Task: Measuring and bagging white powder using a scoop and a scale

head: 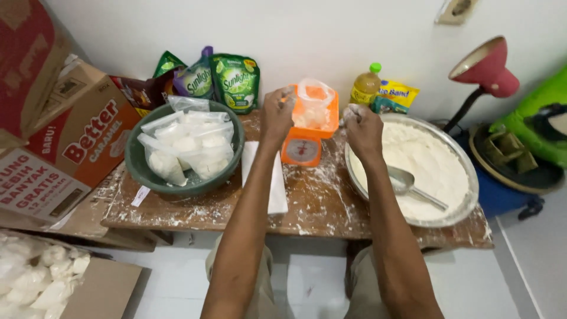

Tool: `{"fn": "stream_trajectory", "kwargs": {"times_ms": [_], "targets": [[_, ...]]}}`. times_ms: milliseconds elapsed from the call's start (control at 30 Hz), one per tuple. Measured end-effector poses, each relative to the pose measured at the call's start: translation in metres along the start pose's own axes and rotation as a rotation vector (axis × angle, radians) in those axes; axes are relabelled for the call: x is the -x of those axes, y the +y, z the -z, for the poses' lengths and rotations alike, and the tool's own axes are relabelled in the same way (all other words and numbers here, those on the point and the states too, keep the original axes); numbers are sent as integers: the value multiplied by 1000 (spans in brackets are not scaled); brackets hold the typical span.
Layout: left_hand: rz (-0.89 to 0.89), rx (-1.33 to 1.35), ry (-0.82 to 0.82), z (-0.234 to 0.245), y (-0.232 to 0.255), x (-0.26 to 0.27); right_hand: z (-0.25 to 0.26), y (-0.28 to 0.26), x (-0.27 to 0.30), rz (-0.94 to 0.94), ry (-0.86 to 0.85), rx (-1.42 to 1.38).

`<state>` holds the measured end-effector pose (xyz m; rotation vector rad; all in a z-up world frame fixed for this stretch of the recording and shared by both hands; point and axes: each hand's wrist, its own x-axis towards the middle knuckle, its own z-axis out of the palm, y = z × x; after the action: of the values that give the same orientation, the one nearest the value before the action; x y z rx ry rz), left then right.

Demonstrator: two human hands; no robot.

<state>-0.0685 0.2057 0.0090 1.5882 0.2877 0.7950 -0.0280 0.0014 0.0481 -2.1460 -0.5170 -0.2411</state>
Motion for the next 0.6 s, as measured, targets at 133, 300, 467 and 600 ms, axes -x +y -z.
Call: {"fn": "stream_trajectory", "kwargs": {"times_ms": [133, 300, 467, 600], "targets": [[-13, -23, 16, 5, -12, 14, -2, 28, 2, -23, 12, -38], [64, 3, 48, 8, -4, 27, 4, 56, -4, -22, -7, -91], [73, 12, 76, 23, -8, 28, 18, 56, 0, 36, 8, -129], [64, 22, 86, 28, -12, 21, 15, 64, -12, 65, 30, -196]]}}
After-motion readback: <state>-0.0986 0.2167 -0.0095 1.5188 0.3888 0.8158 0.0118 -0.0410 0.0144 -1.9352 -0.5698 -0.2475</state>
